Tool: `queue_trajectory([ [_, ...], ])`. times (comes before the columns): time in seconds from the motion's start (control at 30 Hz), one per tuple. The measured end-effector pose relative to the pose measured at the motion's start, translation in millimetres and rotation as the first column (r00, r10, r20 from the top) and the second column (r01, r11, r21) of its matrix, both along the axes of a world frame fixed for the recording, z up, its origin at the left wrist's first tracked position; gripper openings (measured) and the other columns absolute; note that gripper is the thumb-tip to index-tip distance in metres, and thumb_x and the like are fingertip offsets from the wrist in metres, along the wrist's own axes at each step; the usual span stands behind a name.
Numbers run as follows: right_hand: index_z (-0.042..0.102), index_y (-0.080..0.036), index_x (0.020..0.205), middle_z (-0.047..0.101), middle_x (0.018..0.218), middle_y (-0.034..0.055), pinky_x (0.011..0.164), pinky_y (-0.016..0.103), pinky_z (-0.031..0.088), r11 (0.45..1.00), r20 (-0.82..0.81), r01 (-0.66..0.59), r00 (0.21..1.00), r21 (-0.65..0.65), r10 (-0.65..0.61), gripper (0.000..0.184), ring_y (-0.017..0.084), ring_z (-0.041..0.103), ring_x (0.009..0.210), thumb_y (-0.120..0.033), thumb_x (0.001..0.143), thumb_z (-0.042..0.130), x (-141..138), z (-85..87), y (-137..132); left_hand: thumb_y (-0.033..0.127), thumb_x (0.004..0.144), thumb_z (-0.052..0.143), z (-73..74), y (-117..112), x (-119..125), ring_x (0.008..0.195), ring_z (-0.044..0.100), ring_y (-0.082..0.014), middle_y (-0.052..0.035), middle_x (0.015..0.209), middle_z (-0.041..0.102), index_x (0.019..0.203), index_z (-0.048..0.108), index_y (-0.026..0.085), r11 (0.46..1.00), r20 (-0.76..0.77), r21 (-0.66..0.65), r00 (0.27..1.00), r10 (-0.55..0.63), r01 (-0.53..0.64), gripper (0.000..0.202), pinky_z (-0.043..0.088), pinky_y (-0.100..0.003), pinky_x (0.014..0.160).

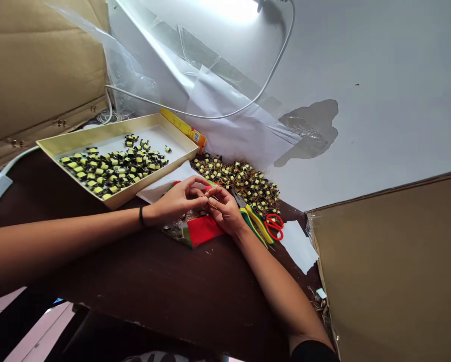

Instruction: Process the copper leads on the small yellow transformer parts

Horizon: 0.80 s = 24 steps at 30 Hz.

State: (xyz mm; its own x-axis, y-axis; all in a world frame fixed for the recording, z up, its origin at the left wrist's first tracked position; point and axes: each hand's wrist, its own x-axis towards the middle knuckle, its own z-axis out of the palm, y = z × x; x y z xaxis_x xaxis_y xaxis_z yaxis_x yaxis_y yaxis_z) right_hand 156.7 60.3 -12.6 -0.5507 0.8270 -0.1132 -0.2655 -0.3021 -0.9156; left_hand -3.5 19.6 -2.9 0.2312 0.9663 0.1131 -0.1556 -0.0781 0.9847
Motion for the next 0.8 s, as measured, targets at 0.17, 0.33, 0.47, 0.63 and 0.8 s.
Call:
queue_trajectory([
  [0.17, 0.06, -0.021, 0.078, 0.06, 0.079, -0.0037, 0.061, 0.021, 0.046, 1.0, -0.051, -0.012, 0.999, -0.024, 0.011, 0.038, 0.01, 0.053, 0.069, -0.03, 0.053, 0.086, -2.6, 0.5, -1.1, 0.034, 0.075, 0.073, 0.4, -2.3, 1.2, 0.066, 0.062, -0.0139, 0.001, 0.07, 0.065, 0.11, 0.05, 0.016, 0.999, 0.014, -0.036, 1.0, 0.025, -0.025, 0.046, 0.048, -0.024, 0.062],
  [0.33, 0.061, -0.019, 0.075, 0.061, 0.078, -0.0031, 0.061, 0.023, 0.049, 0.999, -0.108, -0.022, 0.994, -0.037, 0.017, 0.035, 0.011, 0.056, 0.07, -0.03, 0.053, 0.087, -4.4, -0.9, -2.1, 0.037, 0.076, 0.072, -1.7, -2.9, -1.0, 0.069, 0.065, -0.0156, -0.0016, 0.079, 0.067, 0.113, 0.047, 0.017, 0.999, 0.001, -0.052, 1.0, 0.008, -0.008, 0.049, 0.05, -0.028, 0.066],
  [0.47, 0.062, -0.018, 0.077, 0.062, 0.078, -0.0018, 0.06, 0.025, 0.051, 0.999, -0.116, -0.022, 0.993, -0.03, 0.018, 0.031, 0.011, 0.059, 0.068, -0.031, 0.06, 0.085, -6.0, -3.8, -6.3, 0.038, 0.075, 0.074, -4.0, -3.1, -2.7, 0.07, 0.064, -0.0158, -0.0015, 0.077, 0.066, 0.111, 0.05, 0.018, 0.997, -0.013, -0.055, 0.999, 0.044, -0.045, 0.049, 0.05, -0.028, 0.067],
  [0.63, 0.063, -0.017, 0.077, 0.063, 0.074, -0.0017, 0.058, 0.027, 0.051, 0.999, -0.145, -0.004, 0.989, -0.038, -0.001, 0.03, 0.012, 0.06, 0.063, -0.031, 0.061, 0.085, -7.3, -5.2, -9.3, 0.041, 0.071, 0.077, -6.3, -3.7, -5.0, 0.067, 0.061, -0.0152, -0.0011, 0.073, 0.063, 0.109, 0.052, 0.019, 0.995, 0.001, -0.088, 0.999, 0.05, -0.05, 0.051, 0.05, -0.029, 0.066],
  [0.8, 0.061, -0.016, 0.079, 0.062, 0.068, -0.0026, 0.055, 0.026, 0.05, 0.996, -0.165, -0.083, 0.983, -0.042, 0.075, 0.034, 0.011, 0.06, 0.057, -0.034, 0.061, 0.085, -7.2, -3.0, -7.2, 0.04, 0.071, 0.078, -4.2, -4.9, -6.0, 0.065, 0.06, -0.0134, -0.0001, 0.071, 0.062, 0.111, 0.053, 0.018, 0.993, 0.011, -0.116, 0.999, 0.033, -0.032, 0.051, 0.049, -0.027, 0.066],
])
